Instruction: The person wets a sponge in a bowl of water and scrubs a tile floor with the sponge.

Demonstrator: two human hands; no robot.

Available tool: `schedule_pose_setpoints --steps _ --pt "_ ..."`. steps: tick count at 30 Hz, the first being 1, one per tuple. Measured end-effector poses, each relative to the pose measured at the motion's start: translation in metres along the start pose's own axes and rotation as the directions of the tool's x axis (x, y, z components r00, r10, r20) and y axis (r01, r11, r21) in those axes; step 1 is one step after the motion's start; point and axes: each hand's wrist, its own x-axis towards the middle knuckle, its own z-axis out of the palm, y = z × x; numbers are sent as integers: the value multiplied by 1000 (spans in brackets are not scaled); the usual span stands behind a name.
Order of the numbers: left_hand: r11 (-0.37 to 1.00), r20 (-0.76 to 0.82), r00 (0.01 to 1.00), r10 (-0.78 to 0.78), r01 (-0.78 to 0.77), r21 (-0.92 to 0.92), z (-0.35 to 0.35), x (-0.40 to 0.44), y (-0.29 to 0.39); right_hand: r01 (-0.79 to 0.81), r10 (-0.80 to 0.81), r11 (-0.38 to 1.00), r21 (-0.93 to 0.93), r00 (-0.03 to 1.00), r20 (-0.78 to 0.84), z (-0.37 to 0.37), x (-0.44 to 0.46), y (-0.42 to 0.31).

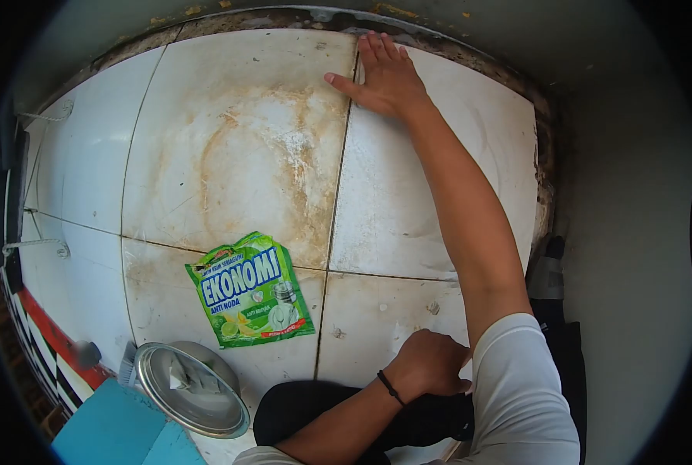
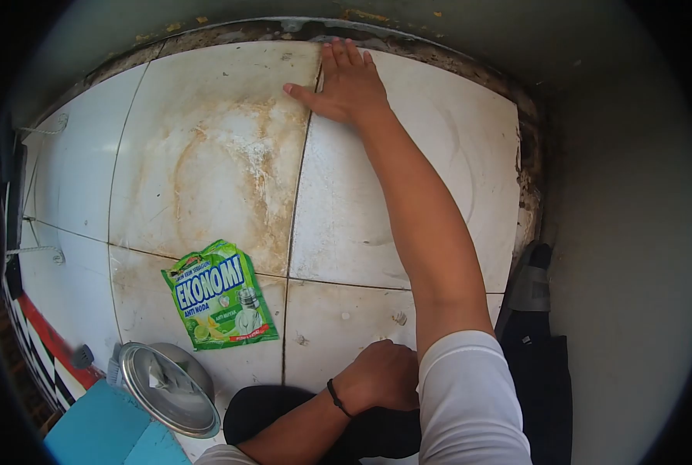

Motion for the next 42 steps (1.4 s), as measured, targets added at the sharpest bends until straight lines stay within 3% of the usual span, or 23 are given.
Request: schedule_pose_setpoints --steps 4,8,10,15,18,21,25,28,31,36,39,42 --pt "999 -42 998 45 -45 1 4 -1 -2 181 -182 981 67 983 11 -7 -111 -21" --pt "993 -99 989 110 -113 -24 14 -2 -2 114 -117 993 32 988 105 -25 -176 6" --pt "994 -86 991 104 -106 -19 12 -2 0 84 -82 996 -10 988 132 -25 -162 12" --pt "998 -69 996 54 -55 -14 6 0 1 -24 25 999 -31 999 31 -5 -7 21" --pt "1000 -76 997 8 -8 6 4 0 -4 -59 58 997 -42 998 -6 -3 41 9" --pt "1000 -80 997 12 -12 1 -1 -1 -4 -47 47 998 31 999 9 -3 3 -7" --pt "998 -67 997 49 -51 -27 5 -2 -1 155 -158 986 58 985 66 -7 -115 -48" --pt "997 -57 995 79 -80 -16 16 0 -1 178 -183 980 90 982 52 -8 -162 -69" --pt "998 -77 995 66 -67 -12 13 0 0 113 -114 992 62 993 19 -4 -114 -53" --pt "999 -64 998 -4 8 49 1 -2 0 -97 98 993 -62 995 15 -4 44 -5" --pt "999 -100 995 -16 19 26 -3 -4 -4 -125 124 992 -32 992 -22 5 37 -10" --pt "999 -142 989 32 -34 -6 6 -2 -7 9 -8 997 75 1000 -18 2 -47 -34"
